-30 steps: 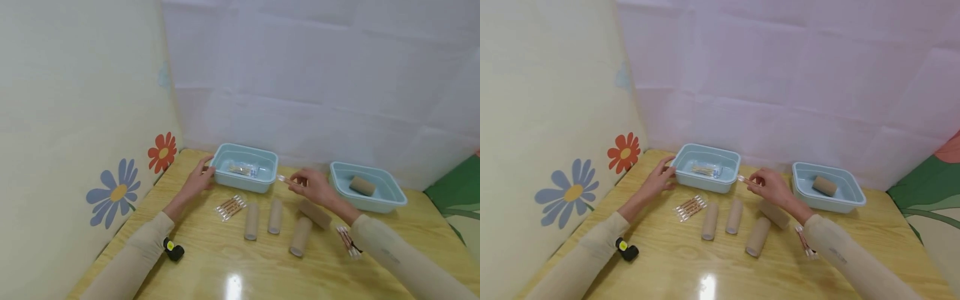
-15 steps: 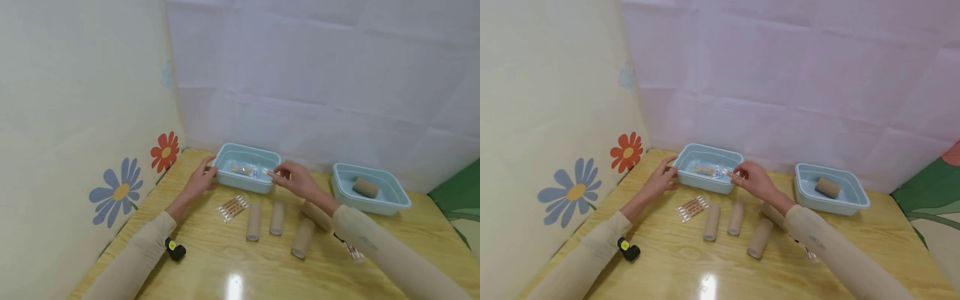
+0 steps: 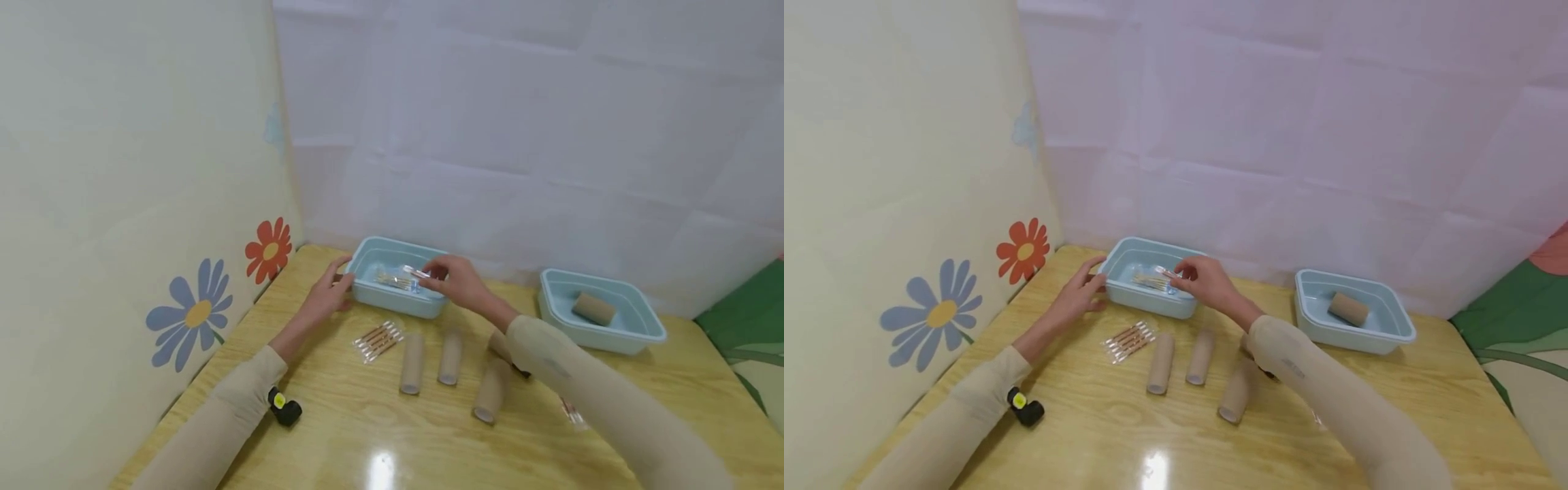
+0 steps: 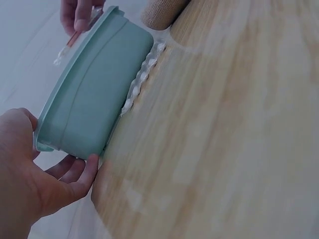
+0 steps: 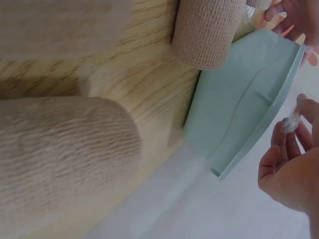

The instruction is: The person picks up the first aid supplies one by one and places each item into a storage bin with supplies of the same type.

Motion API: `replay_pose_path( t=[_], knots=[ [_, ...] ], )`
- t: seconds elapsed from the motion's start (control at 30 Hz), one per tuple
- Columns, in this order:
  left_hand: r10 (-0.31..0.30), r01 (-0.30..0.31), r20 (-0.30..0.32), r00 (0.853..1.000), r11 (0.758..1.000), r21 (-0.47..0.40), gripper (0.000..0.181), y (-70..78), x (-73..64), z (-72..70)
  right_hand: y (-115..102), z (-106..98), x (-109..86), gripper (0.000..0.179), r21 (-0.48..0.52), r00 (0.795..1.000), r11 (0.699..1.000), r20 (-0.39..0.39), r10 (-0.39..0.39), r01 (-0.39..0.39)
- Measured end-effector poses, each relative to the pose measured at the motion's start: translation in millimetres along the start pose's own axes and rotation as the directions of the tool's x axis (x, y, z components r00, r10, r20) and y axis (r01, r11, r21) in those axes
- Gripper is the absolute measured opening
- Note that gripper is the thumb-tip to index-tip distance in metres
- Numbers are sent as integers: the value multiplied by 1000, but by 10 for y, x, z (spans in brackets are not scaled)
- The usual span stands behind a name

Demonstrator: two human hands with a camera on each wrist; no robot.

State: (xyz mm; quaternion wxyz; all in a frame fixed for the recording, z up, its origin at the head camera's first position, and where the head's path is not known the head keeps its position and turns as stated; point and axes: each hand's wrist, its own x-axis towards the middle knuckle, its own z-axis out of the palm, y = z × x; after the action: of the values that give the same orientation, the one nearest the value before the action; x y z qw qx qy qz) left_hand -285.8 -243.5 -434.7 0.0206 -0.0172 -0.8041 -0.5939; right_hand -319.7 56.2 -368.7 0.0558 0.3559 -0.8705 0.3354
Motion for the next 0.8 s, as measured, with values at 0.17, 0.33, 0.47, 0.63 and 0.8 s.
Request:
replay_pose_path(
  t=[0.17,0.33,0.47,0.63,0.8],
  knots=[
    [-4,4,0,1000,1000,2,56,-42,33,-30,1,78,161,21,33,998,999,50,40,-42],
    [-10,10,12,1000,1000,-8,55,-52,37,-13,5,74,229,24,49,996,996,42,75,-77],
    [-8,8,11,1000,1000,-11,55,-50,42,-12,-6,45,223,25,54,997,996,33,75,-77],
    [-5,6,11,1000,1000,-12,55,-44,62,-34,-61,-21,164,20,67,998,996,36,53,-56],
    [-2,2,17,1000,1000,-5,56,-42,77,-68,-106,-92,100,20,65,999,997,37,32,-34]
  ],
)
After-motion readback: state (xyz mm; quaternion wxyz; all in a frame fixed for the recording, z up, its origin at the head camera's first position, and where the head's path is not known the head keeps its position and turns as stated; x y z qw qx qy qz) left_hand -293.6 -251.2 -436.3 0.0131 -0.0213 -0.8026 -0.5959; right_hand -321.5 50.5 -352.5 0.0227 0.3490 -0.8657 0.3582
